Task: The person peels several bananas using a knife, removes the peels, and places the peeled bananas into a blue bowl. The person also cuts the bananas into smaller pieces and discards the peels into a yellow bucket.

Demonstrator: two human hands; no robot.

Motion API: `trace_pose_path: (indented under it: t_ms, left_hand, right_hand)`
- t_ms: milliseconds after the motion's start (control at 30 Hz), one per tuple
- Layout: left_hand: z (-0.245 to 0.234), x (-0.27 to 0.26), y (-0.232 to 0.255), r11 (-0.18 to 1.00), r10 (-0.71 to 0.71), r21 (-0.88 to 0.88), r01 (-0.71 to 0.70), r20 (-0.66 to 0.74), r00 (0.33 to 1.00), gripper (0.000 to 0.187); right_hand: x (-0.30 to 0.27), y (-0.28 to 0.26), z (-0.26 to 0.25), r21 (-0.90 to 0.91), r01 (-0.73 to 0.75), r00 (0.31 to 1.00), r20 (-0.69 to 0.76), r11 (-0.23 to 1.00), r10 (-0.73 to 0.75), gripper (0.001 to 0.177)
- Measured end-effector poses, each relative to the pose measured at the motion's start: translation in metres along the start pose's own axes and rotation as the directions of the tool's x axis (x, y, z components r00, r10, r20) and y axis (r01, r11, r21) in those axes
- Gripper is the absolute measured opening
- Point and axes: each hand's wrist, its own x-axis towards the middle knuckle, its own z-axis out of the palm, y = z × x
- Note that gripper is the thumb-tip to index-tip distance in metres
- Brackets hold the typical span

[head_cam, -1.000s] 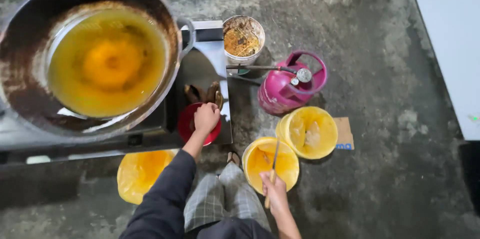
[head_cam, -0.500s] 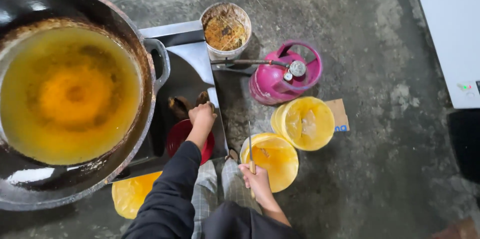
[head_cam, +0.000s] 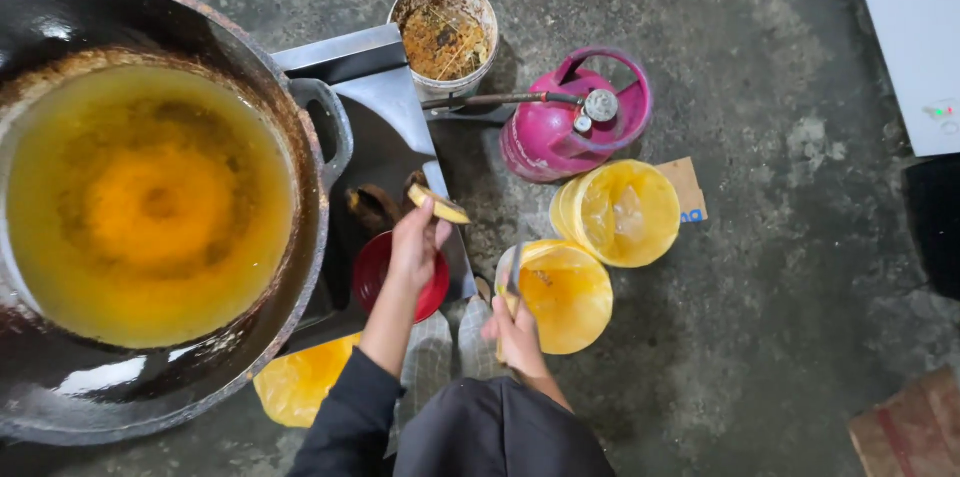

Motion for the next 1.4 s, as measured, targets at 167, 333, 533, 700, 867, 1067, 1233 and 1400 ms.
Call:
trace_pose_path:
  t_ms: [167,333,533,700,867,1067,1233,1400]
  left_hand:
    - [-0.024,-0.036,-0.024,0.874,-0.260,-0.411,0.258,0.052,0.964,0.033]
    - [-0.041,-0.054,-0.044,0.830,-0.346,-0.434,0.351,0.093,0.934,0.035]
    - [-0.038,-0.071,-0.044,0.867,-0.293,-0.376,0.327,0.147,0.945,0.036]
    - [-0.028,-0.085,-0.046,0.895,-0.219,-0.345,0.284,0.217,0.951,0.037]
    - [-0.028,-0.087,-0.059,0.929,-0.133,-0.300,0.217,0.277,0.952,0.036]
    - [-0.033,-0.082,-0.074,0.938,-0.120,-0.268,0.221,0.347,0.930,0.038]
    - [-0.023,-0.091,-0.067,0.911,-0.171,-0.280,0.302,0.410,0.896,0.040]
    - [-0.018,-0.092,-0.078,0.862,-0.255,-0.281,0.421,0.476,0.841,0.042]
  right_hand:
    - [-0.043,-0.125,0.026,0.036,0.138,0.978,0.150,0.990,-0.142,0.051]
    - [-0.052,-0.134,0.041,0.121,0.203,0.955,0.196,0.972,-0.223,0.053]
    - [-0.062,-0.141,0.044,0.337,0.125,0.959,0.201,0.933,-0.201,0.055]
    - [-0.057,-0.128,0.034,0.424,0.086,0.970,0.171,0.901,-0.174,0.055]
    - [-0.056,-0.116,0.029,0.506,0.043,0.988,0.106,0.862,-0.111,0.053]
    - [-0.056,-0.117,0.023,0.602,0.031,0.994,0.064,0.798,-0.087,0.050]
    - [-0.065,-0.131,0.015,0.551,0.087,0.989,0.049,0.830,-0.136,0.048]
    - [-0.055,-0.098,0.003,0.377,0.320,0.948,-0.129,0.869,-0.292,0.042]
